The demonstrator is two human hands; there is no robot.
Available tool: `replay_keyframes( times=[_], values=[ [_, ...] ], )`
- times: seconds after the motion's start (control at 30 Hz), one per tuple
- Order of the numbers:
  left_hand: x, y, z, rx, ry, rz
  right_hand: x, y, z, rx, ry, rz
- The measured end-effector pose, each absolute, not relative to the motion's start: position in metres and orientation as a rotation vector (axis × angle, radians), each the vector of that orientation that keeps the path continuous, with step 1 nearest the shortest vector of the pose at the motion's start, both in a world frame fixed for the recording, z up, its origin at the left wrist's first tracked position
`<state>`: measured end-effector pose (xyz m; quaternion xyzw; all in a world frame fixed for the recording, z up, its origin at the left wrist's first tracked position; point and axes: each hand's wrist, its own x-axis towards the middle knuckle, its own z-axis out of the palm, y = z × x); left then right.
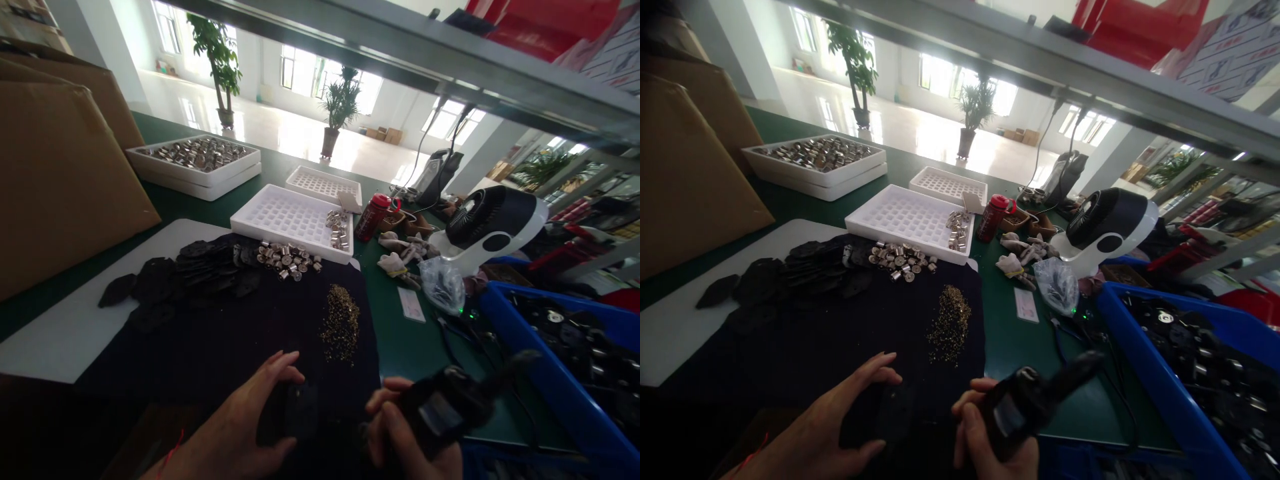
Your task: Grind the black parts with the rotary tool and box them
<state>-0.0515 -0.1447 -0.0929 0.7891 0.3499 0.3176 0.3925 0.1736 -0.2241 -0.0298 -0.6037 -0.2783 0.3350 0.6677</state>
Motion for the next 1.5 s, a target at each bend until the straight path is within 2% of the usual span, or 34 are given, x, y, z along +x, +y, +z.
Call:
replay_keyframes(
  times=[0.2, 0.47, 1.23, 1.5],
  values=[
    [-0.05, -0.144, -0.1, 2.034, 0.898, 0.862, 0.174, -0.184, 0.009, -0.991, -0.528, 0.474],
    [-0.048, -0.145, -0.103, 2.054, 0.904, 0.884, 0.15, -0.147, 0.002, -0.959, -0.456, 0.356],
    [-0.049, -0.147, -0.102, 2.036, 0.89, 0.879, 0.147, -0.141, 0.0, -1.0, -0.459, 0.34],
    [-0.046, -0.145, -0.103, 2.019, 0.844, 0.891, 0.136, -0.155, 0.021, -0.958, -0.426, 0.544]
  ],
)
